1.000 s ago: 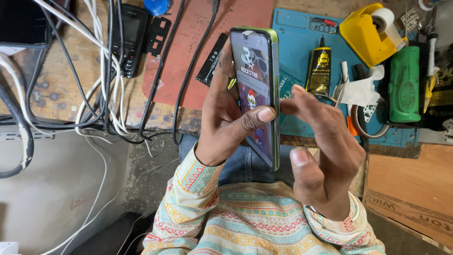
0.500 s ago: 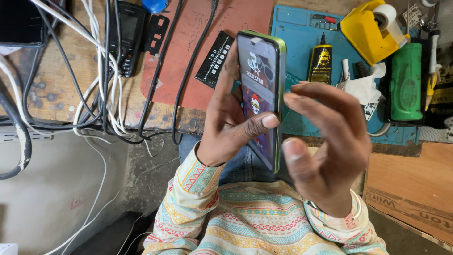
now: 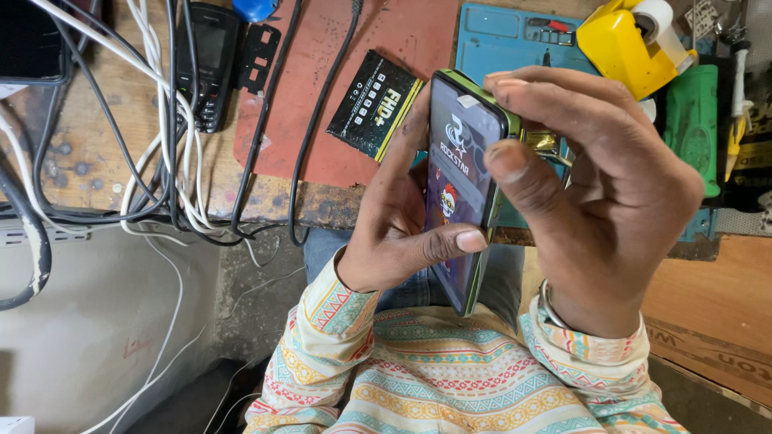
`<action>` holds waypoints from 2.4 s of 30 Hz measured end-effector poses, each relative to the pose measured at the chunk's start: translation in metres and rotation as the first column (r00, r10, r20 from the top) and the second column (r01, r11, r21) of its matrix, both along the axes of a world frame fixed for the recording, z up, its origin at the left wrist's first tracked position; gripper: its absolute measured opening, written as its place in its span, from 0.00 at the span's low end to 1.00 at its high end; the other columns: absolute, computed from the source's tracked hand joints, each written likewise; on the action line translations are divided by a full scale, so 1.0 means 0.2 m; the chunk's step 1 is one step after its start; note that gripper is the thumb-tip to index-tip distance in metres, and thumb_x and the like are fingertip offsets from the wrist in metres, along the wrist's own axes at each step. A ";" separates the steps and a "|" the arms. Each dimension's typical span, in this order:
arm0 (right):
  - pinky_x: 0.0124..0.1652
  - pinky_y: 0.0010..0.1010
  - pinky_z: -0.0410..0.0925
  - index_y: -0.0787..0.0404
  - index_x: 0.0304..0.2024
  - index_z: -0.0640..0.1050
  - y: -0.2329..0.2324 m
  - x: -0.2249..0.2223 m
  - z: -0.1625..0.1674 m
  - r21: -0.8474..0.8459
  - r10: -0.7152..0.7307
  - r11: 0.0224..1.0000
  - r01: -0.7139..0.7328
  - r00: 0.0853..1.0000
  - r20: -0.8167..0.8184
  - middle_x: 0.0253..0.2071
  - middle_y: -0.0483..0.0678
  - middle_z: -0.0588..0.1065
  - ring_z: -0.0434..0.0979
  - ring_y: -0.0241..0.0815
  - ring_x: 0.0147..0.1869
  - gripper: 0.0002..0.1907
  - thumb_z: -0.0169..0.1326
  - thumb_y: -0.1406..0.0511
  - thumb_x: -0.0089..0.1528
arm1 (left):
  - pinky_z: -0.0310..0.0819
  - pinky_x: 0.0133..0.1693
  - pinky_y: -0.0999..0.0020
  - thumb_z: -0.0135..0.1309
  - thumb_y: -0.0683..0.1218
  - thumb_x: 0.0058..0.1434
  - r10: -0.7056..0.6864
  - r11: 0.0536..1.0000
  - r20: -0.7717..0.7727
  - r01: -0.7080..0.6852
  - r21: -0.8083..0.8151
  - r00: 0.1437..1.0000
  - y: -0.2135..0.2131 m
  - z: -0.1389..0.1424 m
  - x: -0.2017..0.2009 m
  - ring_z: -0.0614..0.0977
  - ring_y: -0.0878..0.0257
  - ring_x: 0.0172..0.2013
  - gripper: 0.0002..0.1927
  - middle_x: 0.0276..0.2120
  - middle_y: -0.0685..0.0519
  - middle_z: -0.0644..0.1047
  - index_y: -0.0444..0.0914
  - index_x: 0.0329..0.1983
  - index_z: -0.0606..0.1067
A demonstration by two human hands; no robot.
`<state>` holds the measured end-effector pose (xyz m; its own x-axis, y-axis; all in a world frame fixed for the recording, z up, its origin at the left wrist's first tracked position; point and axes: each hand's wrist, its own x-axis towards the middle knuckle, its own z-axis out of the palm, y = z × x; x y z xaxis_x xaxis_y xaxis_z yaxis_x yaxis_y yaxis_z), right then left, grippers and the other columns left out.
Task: The person fits a smartphone into a blue printed phone case, presses the edges to seat it, then wraps red rubber bands around the cased phone, stretching and positioning them across the back and screen to hold the assembly together.
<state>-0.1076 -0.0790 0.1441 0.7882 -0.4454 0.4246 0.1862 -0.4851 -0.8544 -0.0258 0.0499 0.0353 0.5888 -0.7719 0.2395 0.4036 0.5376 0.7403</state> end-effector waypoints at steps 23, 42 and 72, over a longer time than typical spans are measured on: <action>0.60 0.37 0.69 0.67 0.47 0.78 -0.25 -0.04 0.13 -0.735 0.140 0.664 -0.137 0.988 -0.057 0.56 0.55 0.79 0.78 0.50 0.60 0.06 0.61 0.72 0.68 | 0.49 0.75 0.67 0.69 0.37 0.64 0.071 0.997 0.099 -0.075 0.036 0.993 0.01 0.07 -0.02 0.58 0.62 0.73 0.56 0.74 0.48 0.55 0.32 0.83 0.42; 0.57 0.37 0.72 0.71 0.44 0.75 -0.27 0.00 0.19 -0.658 0.198 0.714 -0.240 0.970 -0.138 0.51 0.61 0.78 0.79 0.49 0.54 0.10 0.63 0.77 0.64 | 0.48 0.75 0.68 0.68 0.37 0.66 0.019 0.998 0.118 -0.026 0.060 0.993 0.01 0.09 -0.02 0.57 0.63 0.74 0.54 0.75 0.48 0.54 0.31 0.83 0.44; 0.56 0.29 0.70 0.70 0.48 0.74 -0.27 -0.06 0.12 -0.577 0.200 0.781 -0.237 0.971 -0.128 0.55 0.59 0.77 0.78 0.43 0.54 0.09 0.61 0.77 0.69 | 0.48 0.76 0.68 0.68 0.36 0.67 0.034 0.998 0.133 -0.041 0.051 0.991 0.01 0.08 -0.02 0.57 0.64 0.74 0.53 0.75 0.48 0.54 0.32 0.83 0.44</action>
<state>-0.1186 -0.1338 0.1674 0.8646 0.0605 0.4988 0.3089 -0.8469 -0.4328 -0.0299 0.0515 0.0519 0.5836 -0.7637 0.2760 0.2811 0.5089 0.8136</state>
